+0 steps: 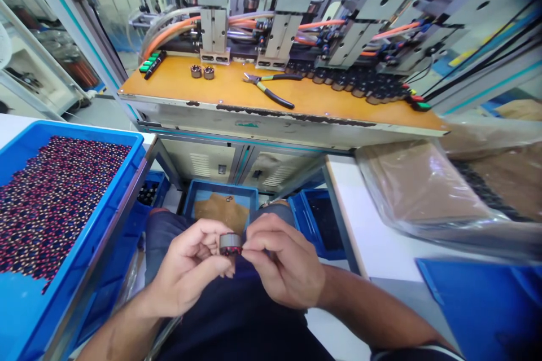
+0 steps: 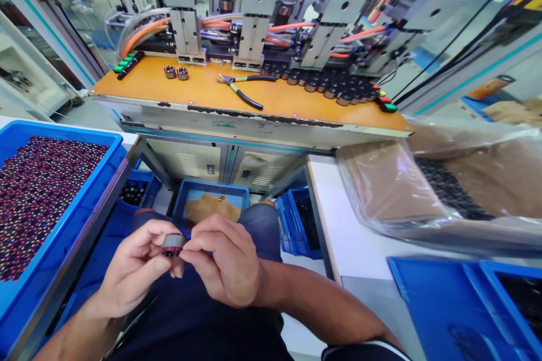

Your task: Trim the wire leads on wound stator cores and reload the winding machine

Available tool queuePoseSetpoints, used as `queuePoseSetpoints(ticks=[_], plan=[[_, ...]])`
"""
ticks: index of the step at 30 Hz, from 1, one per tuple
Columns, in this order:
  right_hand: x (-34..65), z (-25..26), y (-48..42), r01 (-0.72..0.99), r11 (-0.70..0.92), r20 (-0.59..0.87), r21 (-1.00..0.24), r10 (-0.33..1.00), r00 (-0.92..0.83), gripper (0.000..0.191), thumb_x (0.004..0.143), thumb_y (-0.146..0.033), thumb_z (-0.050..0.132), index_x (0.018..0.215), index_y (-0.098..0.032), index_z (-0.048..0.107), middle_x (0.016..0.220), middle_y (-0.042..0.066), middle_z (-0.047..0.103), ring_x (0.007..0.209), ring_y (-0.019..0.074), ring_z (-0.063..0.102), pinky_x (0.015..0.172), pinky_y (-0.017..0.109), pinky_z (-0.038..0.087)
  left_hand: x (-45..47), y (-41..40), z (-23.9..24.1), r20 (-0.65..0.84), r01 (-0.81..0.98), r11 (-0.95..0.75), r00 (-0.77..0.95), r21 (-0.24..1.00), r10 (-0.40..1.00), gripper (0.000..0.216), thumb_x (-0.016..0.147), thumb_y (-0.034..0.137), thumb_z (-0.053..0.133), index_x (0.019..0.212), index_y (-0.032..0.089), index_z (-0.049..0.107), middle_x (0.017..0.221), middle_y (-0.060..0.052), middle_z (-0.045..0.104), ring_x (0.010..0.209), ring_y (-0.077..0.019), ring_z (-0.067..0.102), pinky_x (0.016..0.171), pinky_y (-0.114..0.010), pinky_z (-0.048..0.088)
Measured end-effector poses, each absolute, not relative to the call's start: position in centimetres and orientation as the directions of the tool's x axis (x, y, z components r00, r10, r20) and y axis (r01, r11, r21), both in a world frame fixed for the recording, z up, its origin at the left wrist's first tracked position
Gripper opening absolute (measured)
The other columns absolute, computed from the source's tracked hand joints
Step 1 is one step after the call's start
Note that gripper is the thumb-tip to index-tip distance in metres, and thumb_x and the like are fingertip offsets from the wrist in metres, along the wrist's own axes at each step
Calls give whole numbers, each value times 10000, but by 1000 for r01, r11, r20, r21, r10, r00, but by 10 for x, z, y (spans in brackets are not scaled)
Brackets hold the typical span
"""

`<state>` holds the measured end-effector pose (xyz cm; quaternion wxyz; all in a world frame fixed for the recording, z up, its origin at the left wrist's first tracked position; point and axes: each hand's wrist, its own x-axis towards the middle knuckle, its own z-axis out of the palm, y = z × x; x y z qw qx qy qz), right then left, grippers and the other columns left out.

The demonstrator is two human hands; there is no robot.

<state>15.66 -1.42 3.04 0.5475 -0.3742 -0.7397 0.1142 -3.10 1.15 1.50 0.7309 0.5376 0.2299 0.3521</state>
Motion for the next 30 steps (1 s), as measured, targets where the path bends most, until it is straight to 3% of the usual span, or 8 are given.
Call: queuePoseSetpoints(ticks=[5, 8, 12, 16, 19, 22, 27, 30], plan=[[153, 32, -16, 495, 635, 710, -593, 702, -51, 88, 880, -65, 557, 875, -145, 592, 761, 42, 628, 667, 109, 616, 618, 217, 534, -27, 12, 15, 150, -391, 122, 597, 912, 788, 306, 901, 130, 627, 1167, 282, 630, 1002, -30, 644, 741, -108, 682, 658, -215, 557], [153, 31, -16, 506, 620, 701, -600, 712, -41, 94, 885, -72, 545, 869, -151, 592, 762, 41, 628, 671, 113, 621, 617, 224, 536, -26, 14, 14, 230, -463, 87, 584, 882, 778, 256, 836, 156, 717, 1071, 252, 680, 1191, -57, 574, 834, -136, 691, 740, -266, 580], [158, 31, -14, 461, 696, 753, -550, 652, -87, 69, 928, -117, 524, 891, -149, 572, 756, 45, 616, 655, 119, 612, 584, 234, 533, -25, 16, 11, 321, -579, 79, 555, 812, 767, 188, 769, 227, 802, 892, 209, 660, 1108, -42, 657, 1097, -224, 651, 974, -361, 522], [161, 30, -14, 436, 787, 824, -436, 544, -158, 100, 971, -160, 500, 904, -133, 568, 742, 47, 604, 657, 121, 611, 602, 248, 548, -24, 18, 12, 229, -574, 198, 586, 795, 777, 340, 793, 335, 777, 1078, 251, 613, 1123, -36, 691, 1250, -249, 570, 1072, -398, 440], [161, 29, -16, 450, 787, 832, -422, 534, -153, 104, 977, -173, 508, 903, -137, 571, 744, 43, 604, 660, 120, 618, 613, 254, 551, -24, 21, 17, 39, -351, 328, 733, 877, 680, 424, 857, 479, 669, 1147, 175, 616, 1075, -93, 675, 1024, -206, 644, 892, -301, 512], [163, 29, -15, 464, 780, 824, -420, 542, -166, 103, 971, -172, 514, 898, -142, 580, 729, 40, 597, 642, 125, 611, 594, 259, 538, -25, 21, 20, -80, -212, 406, 801, 889, 593, 308, 903, 426, 629, 1050, 155, 618, 809, -35, 651, 728, -122, 627, 700, -234, 505], [167, 31, -10, 576, 739, 806, -349, 550, -217, 34, 914, -112, 557, 912, -129, 586, 763, 66, 606, 651, 138, 599, 572, 258, 520, -22, 16, 19, 6, -330, 313, 696, 891, 718, 179, 930, 175, 602, 1100, 213, 563, 775, 6, 666, 656, -96, 661, 616, -188, 518], [166, 32, -7, 603, 685, 782, -409, 604, -155, 67, 889, -76, 560, 910, -136, 581, 774, 62, 605, 668, 136, 586, 596, 261, 530, -21, 16, 17, 85, -427, 264, 641, 865, 763, 190, 854, 91, 680, 986, 208, 609, 1017, -29, 677, 759, -117, 712, 682, -216, 560]])
